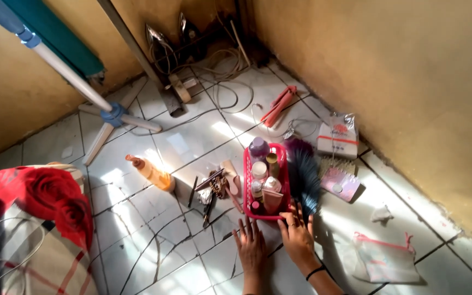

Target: Organizing various makeup and skincare products from the floor onto a vanity table.

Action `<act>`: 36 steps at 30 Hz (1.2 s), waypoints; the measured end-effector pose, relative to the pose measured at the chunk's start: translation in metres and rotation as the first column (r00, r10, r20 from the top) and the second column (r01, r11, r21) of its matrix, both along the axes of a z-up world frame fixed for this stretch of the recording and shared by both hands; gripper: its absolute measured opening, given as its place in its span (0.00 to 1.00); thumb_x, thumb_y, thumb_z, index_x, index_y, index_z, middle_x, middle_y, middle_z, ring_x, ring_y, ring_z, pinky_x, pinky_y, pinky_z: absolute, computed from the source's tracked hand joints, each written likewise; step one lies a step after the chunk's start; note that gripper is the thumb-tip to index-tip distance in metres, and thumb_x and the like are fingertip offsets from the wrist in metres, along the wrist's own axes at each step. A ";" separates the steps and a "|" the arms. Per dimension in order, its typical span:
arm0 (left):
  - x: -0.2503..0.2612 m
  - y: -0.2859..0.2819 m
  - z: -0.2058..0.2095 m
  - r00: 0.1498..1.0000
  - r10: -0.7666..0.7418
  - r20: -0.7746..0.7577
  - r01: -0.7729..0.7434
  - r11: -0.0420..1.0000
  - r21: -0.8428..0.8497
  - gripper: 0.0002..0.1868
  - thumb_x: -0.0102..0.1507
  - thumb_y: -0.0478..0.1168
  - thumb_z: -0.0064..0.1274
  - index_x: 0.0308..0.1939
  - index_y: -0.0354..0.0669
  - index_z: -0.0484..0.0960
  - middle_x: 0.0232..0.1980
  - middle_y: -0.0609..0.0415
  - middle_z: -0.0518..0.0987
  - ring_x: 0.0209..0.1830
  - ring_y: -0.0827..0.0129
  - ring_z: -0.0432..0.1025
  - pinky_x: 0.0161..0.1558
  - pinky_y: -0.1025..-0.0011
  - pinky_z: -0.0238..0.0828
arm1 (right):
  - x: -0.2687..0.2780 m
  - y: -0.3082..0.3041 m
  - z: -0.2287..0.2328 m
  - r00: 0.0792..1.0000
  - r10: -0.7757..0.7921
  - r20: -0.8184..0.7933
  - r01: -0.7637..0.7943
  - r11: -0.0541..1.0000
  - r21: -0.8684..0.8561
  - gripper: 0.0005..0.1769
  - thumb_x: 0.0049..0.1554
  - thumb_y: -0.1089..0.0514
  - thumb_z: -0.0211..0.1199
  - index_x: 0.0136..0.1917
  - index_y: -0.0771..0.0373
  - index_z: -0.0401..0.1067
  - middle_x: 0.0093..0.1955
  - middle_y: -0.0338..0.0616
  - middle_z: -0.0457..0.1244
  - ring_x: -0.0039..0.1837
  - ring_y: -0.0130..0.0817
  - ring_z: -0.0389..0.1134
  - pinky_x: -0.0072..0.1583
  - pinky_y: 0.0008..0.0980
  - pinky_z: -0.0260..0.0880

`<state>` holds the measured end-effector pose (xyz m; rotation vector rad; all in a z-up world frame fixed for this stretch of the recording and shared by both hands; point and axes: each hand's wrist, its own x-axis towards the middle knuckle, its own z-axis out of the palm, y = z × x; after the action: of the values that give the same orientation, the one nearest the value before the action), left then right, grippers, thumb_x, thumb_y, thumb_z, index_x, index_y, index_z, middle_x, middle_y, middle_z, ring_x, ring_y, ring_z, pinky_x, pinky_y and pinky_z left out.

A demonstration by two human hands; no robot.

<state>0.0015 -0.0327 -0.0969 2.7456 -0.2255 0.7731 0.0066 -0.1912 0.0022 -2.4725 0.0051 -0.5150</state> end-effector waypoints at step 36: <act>-0.016 0.016 0.075 0.931 0.067 -0.358 -0.334 0.549 -0.766 0.23 0.65 0.44 0.53 0.63 0.43 0.75 0.49 0.45 0.80 0.46 0.56 0.76 0.47 0.61 0.72 | 0.007 0.019 0.004 0.901 0.022 -0.433 0.212 0.849 0.484 0.40 0.52 0.62 0.62 0.75 0.34 0.63 0.51 0.51 0.72 0.49 0.37 0.78 0.50 0.38 0.74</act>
<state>-0.0141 -0.0171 -0.0217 1.9216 0.4408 0.3486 0.0134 -0.1720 0.0064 -1.9955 0.3995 0.0127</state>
